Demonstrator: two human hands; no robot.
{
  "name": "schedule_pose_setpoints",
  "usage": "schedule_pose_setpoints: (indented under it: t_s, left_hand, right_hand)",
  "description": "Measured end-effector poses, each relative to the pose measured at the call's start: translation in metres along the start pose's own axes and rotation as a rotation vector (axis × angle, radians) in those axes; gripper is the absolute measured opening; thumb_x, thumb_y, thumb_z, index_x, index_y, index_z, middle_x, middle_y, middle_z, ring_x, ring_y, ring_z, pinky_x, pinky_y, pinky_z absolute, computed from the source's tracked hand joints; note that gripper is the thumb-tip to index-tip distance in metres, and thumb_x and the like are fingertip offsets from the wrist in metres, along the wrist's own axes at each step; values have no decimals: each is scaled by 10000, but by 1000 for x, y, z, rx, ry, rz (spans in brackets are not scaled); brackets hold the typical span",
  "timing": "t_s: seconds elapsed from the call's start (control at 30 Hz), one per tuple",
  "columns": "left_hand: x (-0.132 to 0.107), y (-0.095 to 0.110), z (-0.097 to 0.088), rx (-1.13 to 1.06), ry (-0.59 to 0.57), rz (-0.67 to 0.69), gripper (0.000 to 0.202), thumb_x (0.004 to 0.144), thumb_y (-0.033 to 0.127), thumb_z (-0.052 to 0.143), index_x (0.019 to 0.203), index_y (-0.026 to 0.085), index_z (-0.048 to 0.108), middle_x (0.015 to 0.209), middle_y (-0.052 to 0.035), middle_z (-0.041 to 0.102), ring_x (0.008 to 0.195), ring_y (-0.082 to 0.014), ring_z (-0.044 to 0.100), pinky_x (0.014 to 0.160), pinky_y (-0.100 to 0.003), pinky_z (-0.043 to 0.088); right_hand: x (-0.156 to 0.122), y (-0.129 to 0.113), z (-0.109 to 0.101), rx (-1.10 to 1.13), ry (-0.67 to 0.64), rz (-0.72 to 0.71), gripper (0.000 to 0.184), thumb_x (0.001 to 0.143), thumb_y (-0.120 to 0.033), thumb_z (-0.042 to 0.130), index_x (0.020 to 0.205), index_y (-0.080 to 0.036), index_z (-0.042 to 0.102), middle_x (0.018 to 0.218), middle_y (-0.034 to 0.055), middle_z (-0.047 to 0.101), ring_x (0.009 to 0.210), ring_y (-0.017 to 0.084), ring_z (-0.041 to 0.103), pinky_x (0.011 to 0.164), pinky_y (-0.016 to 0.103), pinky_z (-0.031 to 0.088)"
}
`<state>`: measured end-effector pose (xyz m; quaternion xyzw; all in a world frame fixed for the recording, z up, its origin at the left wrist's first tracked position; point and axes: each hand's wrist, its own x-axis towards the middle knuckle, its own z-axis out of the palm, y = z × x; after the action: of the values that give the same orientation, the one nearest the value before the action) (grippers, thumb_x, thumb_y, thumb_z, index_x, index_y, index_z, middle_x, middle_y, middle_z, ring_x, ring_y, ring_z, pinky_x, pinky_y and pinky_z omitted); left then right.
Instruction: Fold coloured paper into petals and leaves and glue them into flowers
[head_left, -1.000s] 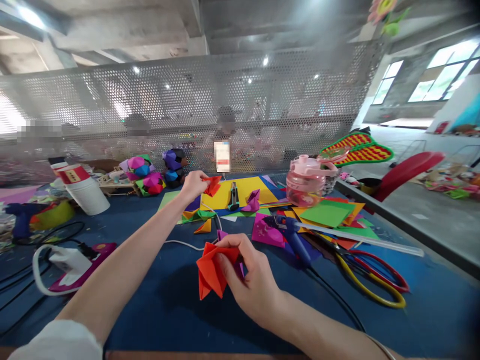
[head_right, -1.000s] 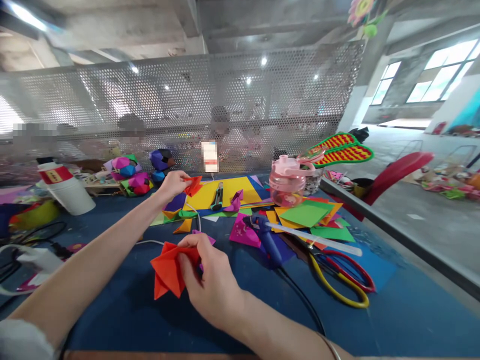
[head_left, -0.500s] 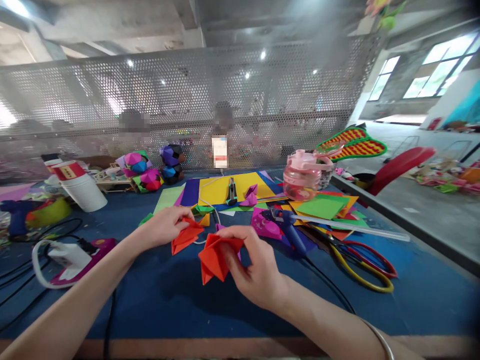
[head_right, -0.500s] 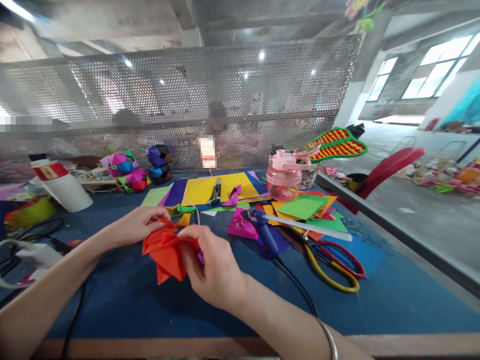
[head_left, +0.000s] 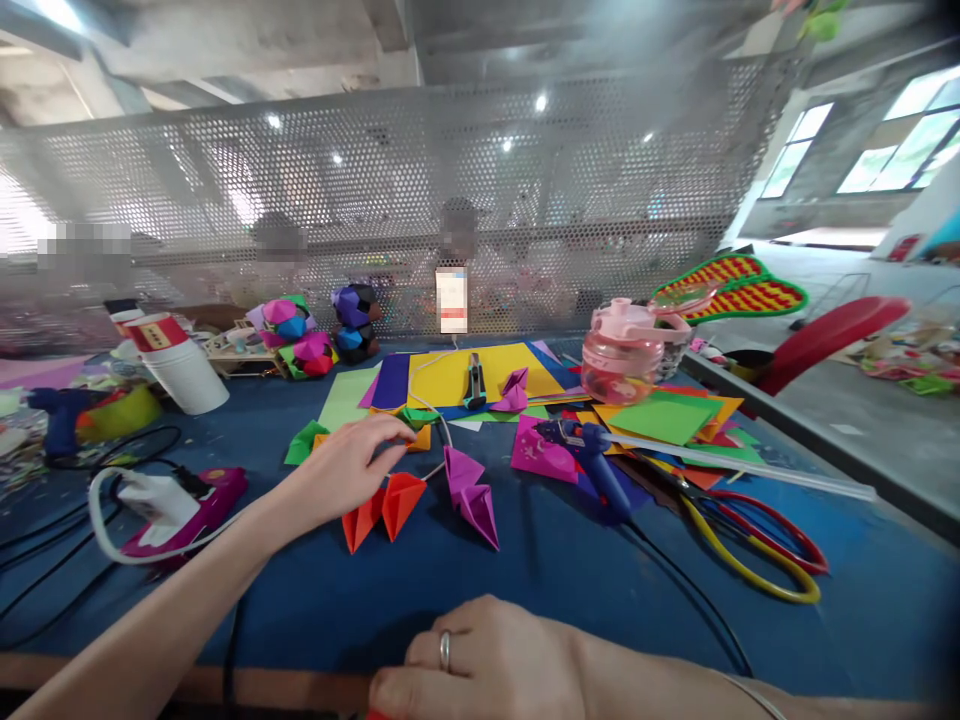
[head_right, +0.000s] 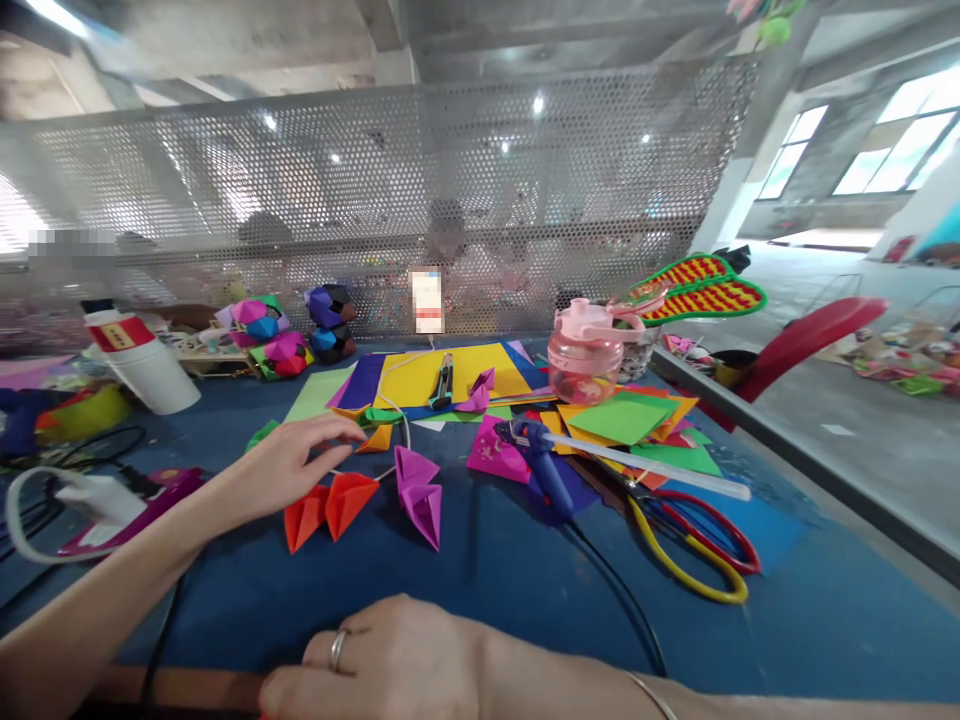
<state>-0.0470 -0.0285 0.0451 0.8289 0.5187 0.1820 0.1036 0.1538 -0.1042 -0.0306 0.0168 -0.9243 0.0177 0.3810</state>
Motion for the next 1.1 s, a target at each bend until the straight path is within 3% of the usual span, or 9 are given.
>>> schedule_pose_setpoints:
  t_s: [0.13, 0.3, 0.57, 0.73, 0.9, 0.97, 1.07, 1.1]
  left_hand:
    - [8, 27, 14, -81, -15, 77, 334, 928, 425, 462, 1147, 221, 611, 1226, -93, 626, 1090, -259, 592, 921, -370, 461]
    - [19, 41, 36, -71, -151, 85, 680, 790, 629, 588, 1309, 197, 501, 1313, -127, 553, 1165, -317, 545, 976, -436, 431]
    - [15, 47, 42, -98, -115, 89, 385, 858, 504, 581, 1133, 238, 616, 1114, -48, 678, 994, -256, 627, 834, -357, 462]
    - [9, 53, 43, -76, -148, 97, 385, 872, 526, 547, 1122, 248, 640, 1096, -43, 698, 1003, -266, 637, 871, -379, 460]
    - [11, 51, 26, -50, -112, 76, 382, 882, 514, 532, 1118, 240, 657, 1105, -43, 707, 975, -254, 652, 835, -354, 476]
    - [18, 43, 12, -9, -21, 41, 322, 906, 456, 508, 1060, 233, 682, 1046, -37, 725, 926, -235, 663, 813, -332, 476]
    - [33, 21, -10, 91, 205, -20, 270, 911, 362, 483, 1003, 232, 702, 1028, -23, 735, 930, -223, 663, 803, -309, 465]
    - [38, 12, -15, 105, 222, -45, 265, 902, 345, 485, 989, 231, 708, 1005, -22, 740, 911, -219, 667, 783, -298, 466]
  right_hand:
    - [4, 2, -7, -49, -33, 43, 200, 997, -268, 454, 992, -139, 607, 857, 11, 709, 650, 78, 617, 539, 225, 434]
    - [5, 5, -13, -86, -52, 2, 187, 996, -230, 457, 998, -165, 632, 960, -6, 723, 681, 81, 619, 565, 224, 452]
    - [8, 4, -16, -77, 6, 40, 336, 1031, -179, 300, 1016, -148, 634, 978, -10, 714, 673, 87, 573, 548, 217, 441]
    - [10, 6, -17, -67, 51, 20, 318, 1024, -185, 315, 1004, -134, 628, 948, 9, 706, 650, 100, 560, 528, 224, 436]
    - [10, 6, -19, -64, 44, 28, 294, 1021, -189, 329, 1026, -135, 618, 957, 8, 699, 679, 100, 576, 539, 224, 439]
    - [10, 6, -20, -47, 16, 36, 257, 1018, -205, 356, 1059, -148, 603, 955, 2, 695, 693, 95, 585, 559, 214, 446]
    - [10, 5, -21, -27, -7, 40, 227, 1014, -207, 374, 1085, -148, 581, 960, 11, 691, 704, 95, 593, 583, 210, 453]
    - [9, 5, -21, -22, -15, 42, 226, 1015, -206, 371, 1089, -145, 575, 965, 16, 689, 708, 98, 594, 589, 213, 454]
